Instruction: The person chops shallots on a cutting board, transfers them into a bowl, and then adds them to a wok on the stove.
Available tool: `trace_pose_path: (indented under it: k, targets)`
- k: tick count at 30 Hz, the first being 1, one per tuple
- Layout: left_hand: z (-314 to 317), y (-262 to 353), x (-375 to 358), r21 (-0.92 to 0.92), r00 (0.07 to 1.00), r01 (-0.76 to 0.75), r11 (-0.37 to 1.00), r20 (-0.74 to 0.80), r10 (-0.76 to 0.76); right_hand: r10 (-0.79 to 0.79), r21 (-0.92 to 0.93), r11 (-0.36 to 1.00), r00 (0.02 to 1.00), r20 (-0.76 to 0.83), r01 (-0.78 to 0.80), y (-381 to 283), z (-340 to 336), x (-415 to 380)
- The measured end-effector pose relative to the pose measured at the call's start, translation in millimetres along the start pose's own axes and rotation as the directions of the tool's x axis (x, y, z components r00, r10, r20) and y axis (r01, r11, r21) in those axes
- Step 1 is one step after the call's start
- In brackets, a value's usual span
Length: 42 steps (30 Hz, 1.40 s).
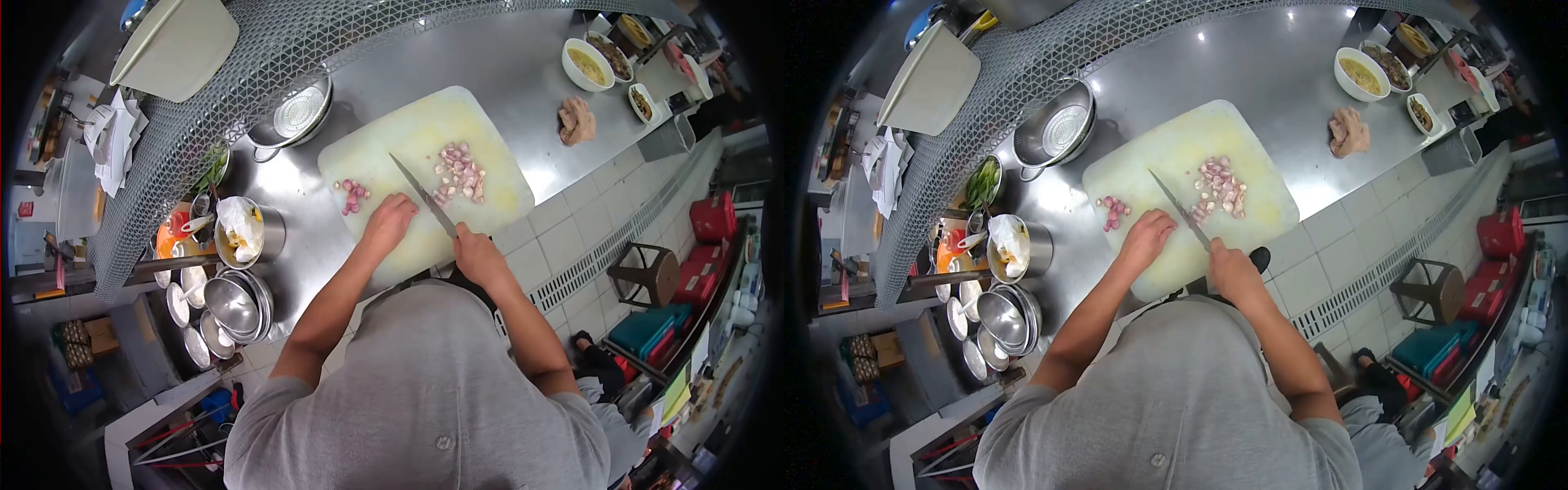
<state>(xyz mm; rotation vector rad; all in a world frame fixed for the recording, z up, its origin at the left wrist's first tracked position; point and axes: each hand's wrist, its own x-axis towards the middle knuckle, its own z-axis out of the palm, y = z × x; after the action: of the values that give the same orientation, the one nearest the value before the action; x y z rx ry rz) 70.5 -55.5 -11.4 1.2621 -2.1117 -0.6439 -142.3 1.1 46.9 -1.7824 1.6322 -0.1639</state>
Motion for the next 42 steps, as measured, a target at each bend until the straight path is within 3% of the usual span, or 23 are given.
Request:
trace_pose_path:
  k: [7,22,25,27,28,30,31,34,36,42]
  targets:
    - [-6,3,6,0.031,1.000,-0.012,0.999,0.000,0.012,0.017,-0.082,0.997,0.998,0.065,-0.011,-14,4,-10]
    - [-7,1,0,0.053,0.999,-0.027,0.998,-0.028,0.029,0.008,-0.031,0.999,0.999,0.051,-0.007,-9,19,-9]
    - [-26,4,-10,0.045,0.995,-0.030,0.999,-0.097,0.035,0.000,-0.027,1.000,0.998,0.059,0.001,-6,15,-4]
    - [-51,-4,-27,0.033,0.957,0.129,0.991,-0.264,-0.116,0.007,-0.009,1.000,0.998,0.064,-0.006,-5,13,-7]
    - [-59,-6,-31,0.037,0.959,0.122,0.992,-0.262,-0.108,0.014,0.006,1.000,0.998,0.055,-0.014,-4,10,-5]
    - [-64,-4,-50,-0.062,0.941,0.327,0.943,-0.071,-0.331,-0.030,0.019,0.999,0.999,0.045,0.029,-5,11,-12]
    - [-58,-7,-53,-0.061,0.938,0.333,0.941,-0.076,-0.337,-0.078,0.029,0.997,0.997,0.023,0.078,-5,11,-13]
    - [-28,-18,-54,-0.086,0.942,0.283,0.955,-0.165,-0.293,-0.071,-0.036,0.997,0.997,0.031,0.073,4,20,-2]
    - [-17,-22,-42,-0.047,0.970,0.144,0.988,-0.193,-0.150,-0.054,-0.061,0.997,0.999,0.008,0.054,-1,16,-1]
    - [-1,2,-15,-0.106,0.993,0.051,0.993,-0.105,-0.062,0.008,-0.102,0.995,0.999,0.033,-0.004,-10,17,-3]
